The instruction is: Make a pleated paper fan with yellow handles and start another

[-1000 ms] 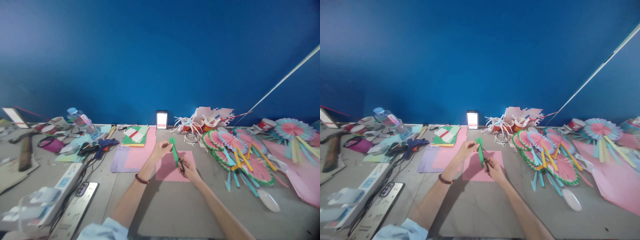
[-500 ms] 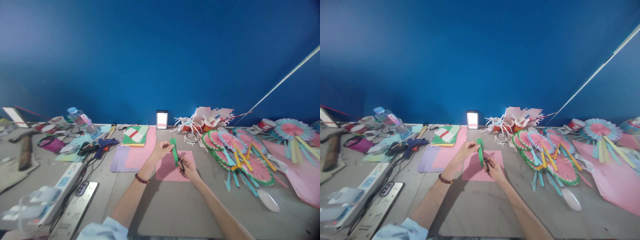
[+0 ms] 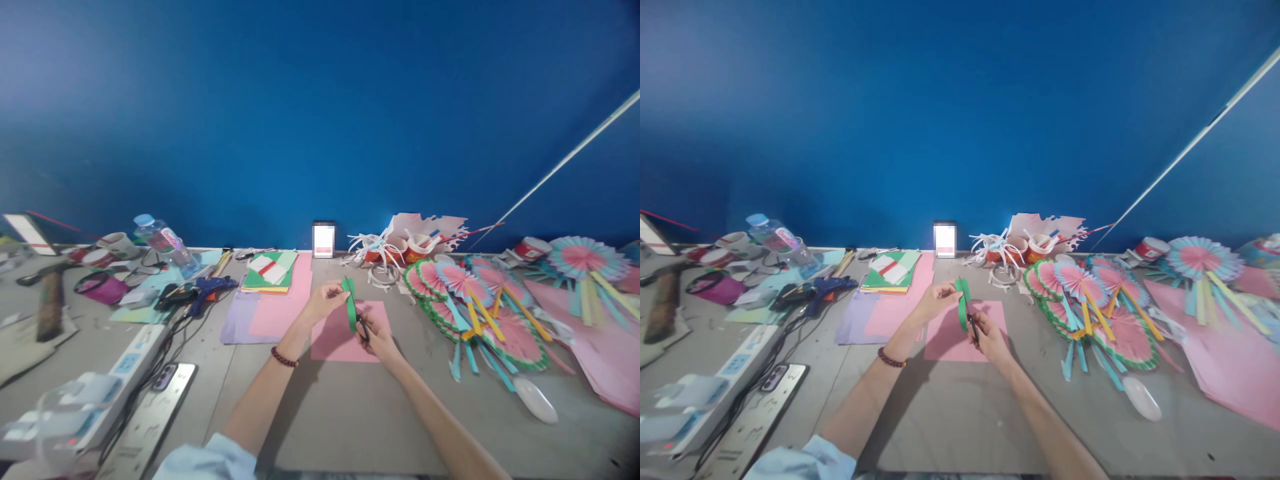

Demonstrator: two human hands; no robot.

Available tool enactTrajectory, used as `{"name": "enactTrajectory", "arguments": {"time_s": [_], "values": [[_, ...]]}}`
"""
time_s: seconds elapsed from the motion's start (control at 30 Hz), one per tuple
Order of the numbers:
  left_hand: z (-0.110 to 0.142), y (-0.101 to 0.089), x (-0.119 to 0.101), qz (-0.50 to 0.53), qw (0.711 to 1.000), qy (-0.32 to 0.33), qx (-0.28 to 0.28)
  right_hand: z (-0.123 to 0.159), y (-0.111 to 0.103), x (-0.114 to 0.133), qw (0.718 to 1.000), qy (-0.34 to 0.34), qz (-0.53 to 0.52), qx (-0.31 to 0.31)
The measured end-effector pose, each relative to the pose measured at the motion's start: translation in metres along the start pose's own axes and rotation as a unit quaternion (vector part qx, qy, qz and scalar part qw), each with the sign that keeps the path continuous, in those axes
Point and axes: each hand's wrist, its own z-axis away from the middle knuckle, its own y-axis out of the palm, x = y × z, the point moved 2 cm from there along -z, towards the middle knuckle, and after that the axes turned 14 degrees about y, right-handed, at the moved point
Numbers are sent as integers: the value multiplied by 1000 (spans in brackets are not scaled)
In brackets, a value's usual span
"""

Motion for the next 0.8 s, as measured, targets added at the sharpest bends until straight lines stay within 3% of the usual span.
{"name": "enactTrajectory", "arguments": {"time_s": [0.3,0.5,0.8], "values": [[0,2,7,21,999,-43,24,4,0,3,1000,-5,3,5],[-2,-6,10,8,999,-46,-6,9,1,13,1000,-9,12,-14],[-4,-20,-2,47,991,-80,-95,11,-27,30,988,-66,5,-140]]}}
